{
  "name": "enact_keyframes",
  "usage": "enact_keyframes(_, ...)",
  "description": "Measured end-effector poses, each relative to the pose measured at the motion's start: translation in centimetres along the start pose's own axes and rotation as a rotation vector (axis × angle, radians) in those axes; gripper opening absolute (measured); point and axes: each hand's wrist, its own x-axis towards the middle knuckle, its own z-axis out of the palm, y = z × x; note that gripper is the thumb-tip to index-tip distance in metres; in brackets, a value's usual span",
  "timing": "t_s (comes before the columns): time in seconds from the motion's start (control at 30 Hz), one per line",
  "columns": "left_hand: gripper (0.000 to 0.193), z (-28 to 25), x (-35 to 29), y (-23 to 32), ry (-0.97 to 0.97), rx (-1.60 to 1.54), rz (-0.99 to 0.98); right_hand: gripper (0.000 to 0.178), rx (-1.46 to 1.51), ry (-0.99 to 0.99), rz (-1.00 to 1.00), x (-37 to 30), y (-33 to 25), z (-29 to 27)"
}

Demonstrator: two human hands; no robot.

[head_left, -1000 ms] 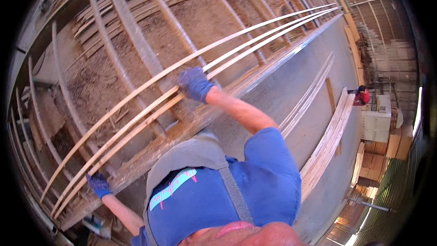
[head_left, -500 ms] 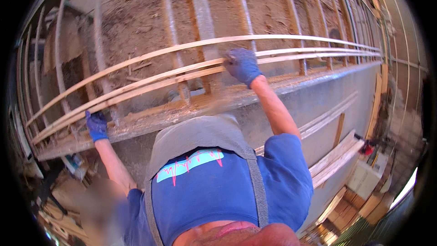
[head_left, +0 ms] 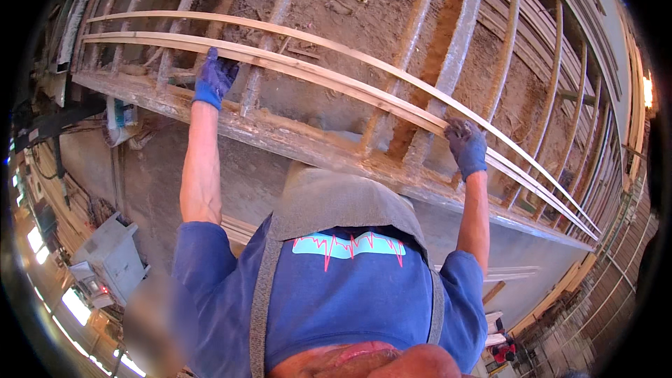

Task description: The person picks up thin wooden planks from the floor and places them onto a curved wooden frame. They then use a brush to apply a white finish to the planks, repeating the process of picking up, placing, and brushing multiple planks throughout the clip.

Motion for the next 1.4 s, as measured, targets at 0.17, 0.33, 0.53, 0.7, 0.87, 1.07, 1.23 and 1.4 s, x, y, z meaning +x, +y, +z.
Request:
enact_keyframes(0.17, 0.053, 3.5, -0.6, -0.6, 0.017, -0.144, -0.155, 0.016, -0.094, -0.035, -0.044, 0.2, -0.3, -0.7)
enact_keyframes(0.33, 0.064, 1.9, -0.4, -0.1, 0.059, -0.13, -0.116, 0.013, 0.073, 0.247, -0.037, 4.8, -5.0, -2.9)
enact_keyframes(0.53, 0.053, 3.3, 0.6, -0.2, 0.095, -0.05, -0.08, 0.02, -0.165, 0.092, 0.185, 7.9, -2.3, -1.3)
enact_keyframes(0.7, 0.056, 3.1, 1.4, -0.5, 0.048, -0.081, -0.128, 0.028, -0.098, 0.074, 0.259, 8.1, -0.4, -1.3)
enact_keyframes(0.87, 0.061, 3.8, 0.1, -0.6, -0.054, -0.152, -0.204, 0.02, -0.074, 0.188, 0.034, 5.9, 1.1, -1.3)
enact_keyframes(1.07, 0.054, 2.1, -0.8, -1.0, -0.171, -0.26, -0.091, 0.022, 0.033, -0.024, -0.053, 3.2, -3.7, -2.9)
enact_keyframes(1.23, 0.048, 3.6, -2.2, -0.9, -0.15, -0.256, -0.098, 0.028, 0.022, -0.261, -0.029, 3.4, -2.5, -3.1)
enact_keyframes(1.4, 0.045, 3.5, -3.9, -0.7, -0.122, -0.202, -0.096, 0.035, 0.011, -0.492, 0.102, 4.0, -2.2, -4.1)
